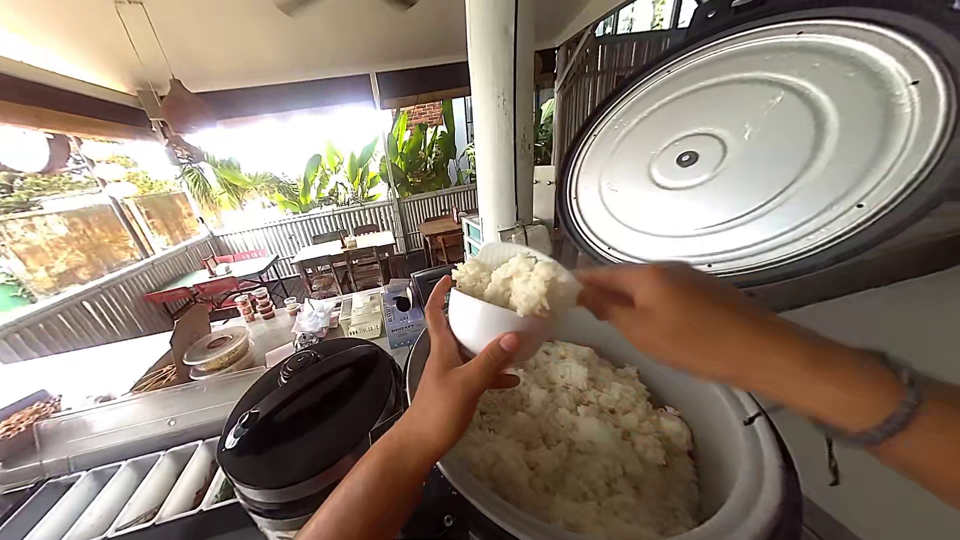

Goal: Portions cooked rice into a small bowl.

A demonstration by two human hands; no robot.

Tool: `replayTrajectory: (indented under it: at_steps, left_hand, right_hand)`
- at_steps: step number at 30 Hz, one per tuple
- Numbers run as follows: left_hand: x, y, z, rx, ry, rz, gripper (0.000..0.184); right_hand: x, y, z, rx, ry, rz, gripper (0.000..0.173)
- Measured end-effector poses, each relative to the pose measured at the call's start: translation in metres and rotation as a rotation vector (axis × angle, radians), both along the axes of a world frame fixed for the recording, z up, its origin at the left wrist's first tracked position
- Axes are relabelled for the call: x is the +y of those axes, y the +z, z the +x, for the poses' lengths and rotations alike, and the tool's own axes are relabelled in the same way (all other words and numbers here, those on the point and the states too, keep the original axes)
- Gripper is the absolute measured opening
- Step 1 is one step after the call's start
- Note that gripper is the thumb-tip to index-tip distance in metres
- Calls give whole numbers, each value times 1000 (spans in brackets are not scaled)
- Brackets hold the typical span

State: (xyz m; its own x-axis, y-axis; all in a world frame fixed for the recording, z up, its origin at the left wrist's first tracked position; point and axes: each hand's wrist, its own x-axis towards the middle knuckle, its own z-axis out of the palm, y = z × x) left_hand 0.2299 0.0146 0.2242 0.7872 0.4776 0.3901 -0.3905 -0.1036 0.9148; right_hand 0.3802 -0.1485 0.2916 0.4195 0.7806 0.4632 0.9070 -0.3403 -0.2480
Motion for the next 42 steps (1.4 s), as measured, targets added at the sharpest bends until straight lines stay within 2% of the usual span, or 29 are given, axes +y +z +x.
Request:
replayTrajectory:
  at_steps: [3, 5, 8, 10, 12, 13, 15, 17, 19, 26, 29, 32, 35, 36, 38, 40, 42]
  left_hand:
    - [1, 3, 5, -1, -9, -28, 96]
    - [2, 3, 7, 9, -13, -24, 93]
    - [7, 1, 7, -1, -19, -30, 89]
    - [11, -2, 6, -24, -19, -49, 90]
    - [14, -5, 6, -46, -26, -65, 93]
    - [16, -7, 5, -56, -31, -73, 94]
    - [19, -8, 5, -75, -45, -79, 96]
    - [20, -9, 4, -91, -65, -66, 101]
    - [17, -7, 5, -101, -97, -37, 104]
    - [13, -8, 6, -104, -72, -21, 106]
    - [21, -12, 2, -74, -74, 36, 110]
    - [26, -12, -2, -85, -100, 91, 108]
    - [30, -13, -2, -94, -146, 166, 105]
    - [31, -14, -3, -96, -162, 197, 103]
    - [31, -17, -4, -100, -192, 243, 97]
    - [32, -19, -5, -95, -189, 255, 93]
    - [32, -20, -6, -80, -153, 227, 94]
  right_hand:
    - [11, -43, -13, -629, 17, 203, 35]
    - [15, -46, -15, -738, -12, 199, 35]
    - [8, -21, -1, -509, -19, 156, 31]
    - [-2, 7, 10, -225, -59, 131, 30]
    - [-13, 28, 26, 137, 22, 221, 26]
    - [-18, 31, 34, 339, 124, 294, 24]
    - [-25, 28, 43, 703, 332, 310, 34]
    - [-21, 15, 42, 845, 407, 252, 34]
    - [-12, 4, 38, 882, 438, 204, 32]
    - [1, 2, 23, 676, 390, 124, 26]
    - [-8, 8, 33, 573, 371, 251, 27]
    - [-13, 12, 48, 348, 181, 395, 20]
    - [-15, 2, 48, 15, 3, 262, 27]
    - [-14, -1, 45, -17, -34, 196, 28]
    - [-13, -3, 34, 100, -74, 56, 30]
    - [-17, -8, 23, 175, -38, 58, 31]
    - [-24, -20, 10, -47, -1, 190, 35]
